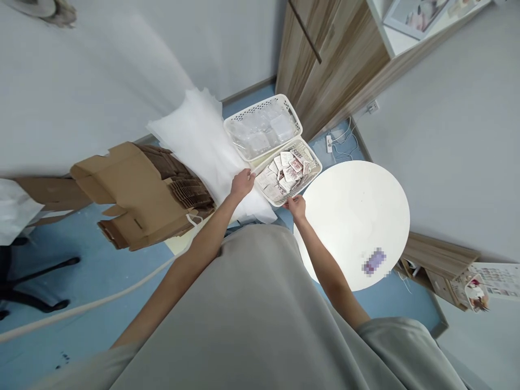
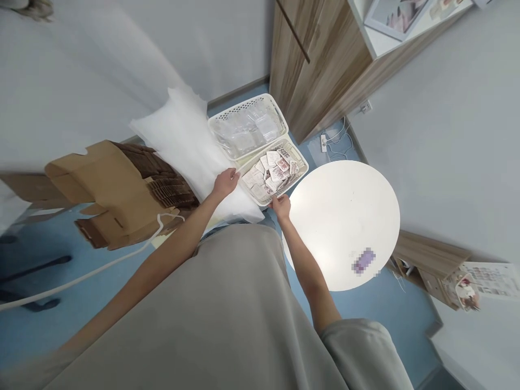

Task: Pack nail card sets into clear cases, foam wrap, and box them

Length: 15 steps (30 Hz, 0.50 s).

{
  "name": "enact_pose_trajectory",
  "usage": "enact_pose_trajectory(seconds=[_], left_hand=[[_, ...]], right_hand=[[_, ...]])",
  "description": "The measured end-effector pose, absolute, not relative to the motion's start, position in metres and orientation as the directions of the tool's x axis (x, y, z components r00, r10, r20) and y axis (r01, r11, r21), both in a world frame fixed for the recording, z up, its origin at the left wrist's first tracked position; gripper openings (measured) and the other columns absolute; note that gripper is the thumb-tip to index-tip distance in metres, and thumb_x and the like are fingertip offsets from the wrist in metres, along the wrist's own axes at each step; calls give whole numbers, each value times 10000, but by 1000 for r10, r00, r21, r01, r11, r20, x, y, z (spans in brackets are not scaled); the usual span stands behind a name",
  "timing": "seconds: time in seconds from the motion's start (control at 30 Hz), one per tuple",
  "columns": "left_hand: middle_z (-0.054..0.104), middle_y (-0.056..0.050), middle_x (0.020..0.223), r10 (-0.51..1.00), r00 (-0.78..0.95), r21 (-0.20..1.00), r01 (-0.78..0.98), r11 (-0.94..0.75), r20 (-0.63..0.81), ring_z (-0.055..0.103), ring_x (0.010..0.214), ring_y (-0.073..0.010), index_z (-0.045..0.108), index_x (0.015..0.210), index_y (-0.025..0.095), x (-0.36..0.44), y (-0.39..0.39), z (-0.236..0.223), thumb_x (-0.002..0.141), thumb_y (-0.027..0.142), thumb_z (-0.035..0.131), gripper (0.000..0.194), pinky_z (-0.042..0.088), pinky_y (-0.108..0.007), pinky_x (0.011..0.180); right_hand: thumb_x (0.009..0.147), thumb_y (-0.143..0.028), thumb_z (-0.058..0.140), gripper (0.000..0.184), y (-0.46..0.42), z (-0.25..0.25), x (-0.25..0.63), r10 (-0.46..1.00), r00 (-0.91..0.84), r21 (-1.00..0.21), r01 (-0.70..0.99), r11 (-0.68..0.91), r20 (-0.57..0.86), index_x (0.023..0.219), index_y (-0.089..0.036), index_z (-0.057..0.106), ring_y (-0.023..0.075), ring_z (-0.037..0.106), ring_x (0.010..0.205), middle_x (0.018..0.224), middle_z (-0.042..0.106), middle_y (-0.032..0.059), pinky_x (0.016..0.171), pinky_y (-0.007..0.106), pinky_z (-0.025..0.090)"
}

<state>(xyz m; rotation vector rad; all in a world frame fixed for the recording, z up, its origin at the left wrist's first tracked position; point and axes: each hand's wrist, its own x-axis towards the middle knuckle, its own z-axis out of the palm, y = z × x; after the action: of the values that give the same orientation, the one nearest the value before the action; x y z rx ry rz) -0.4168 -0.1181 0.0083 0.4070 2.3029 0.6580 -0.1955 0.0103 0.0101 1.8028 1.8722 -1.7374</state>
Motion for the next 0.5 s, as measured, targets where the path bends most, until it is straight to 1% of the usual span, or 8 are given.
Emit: enact_pose_trajectory(seconds=[0.1,0.23,0.3,0.4,0.5], left_hand=[[720,-137,1481,487,-691,583,117,804,-534,639,1395,-304,672,1418,193,-415,-118,6,1075,393,512,428,462,-395,1176],[708,-134,1498,479,-693,571,117,813,-539,623,1414,-316,683,1399,197,-413,-117,5,1095,374,459,417,456,-412,1187],[702,-141,1506,479,-692,568,121,814,-540,620,1419,-323,684,1402,191,-412,-116,4,1094,370,461,420,454,-417,1195],[710,-149,1490,490,-688,574,129,809,-536,636,1392,-346,699,1395,181,-411,-113,4,1086,371,482,423,464,-439,1194],[745,-135,1428,504,-679,570,152,807,-534,652,1355,-353,732,1360,186,-410,-110,3,1050,288,501,400,469,-452,1199]], right_hand=[[907,-396,673,253,7,10,-191,724,-253,-654,673,-345,-642,850,-289,452,232,811,765,717,729,16,659,270,614],[898,-365,654,204,9,3,-194,720,-256,-639,698,-323,-645,867,-278,472,216,805,749,796,745,19,660,259,591],[898,-343,657,184,11,-1,-198,718,-276,-639,711,-294,-639,888,-271,489,202,796,741,831,753,18,671,251,577],[926,-325,634,160,16,-1,-200,730,-307,-642,732,-229,-610,907,-271,485,193,790,757,823,744,7,682,236,556],[944,-332,619,156,27,5,-199,755,-334,-632,763,-135,-565,877,-276,489,217,786,808,814,745,17,691,252,549]])
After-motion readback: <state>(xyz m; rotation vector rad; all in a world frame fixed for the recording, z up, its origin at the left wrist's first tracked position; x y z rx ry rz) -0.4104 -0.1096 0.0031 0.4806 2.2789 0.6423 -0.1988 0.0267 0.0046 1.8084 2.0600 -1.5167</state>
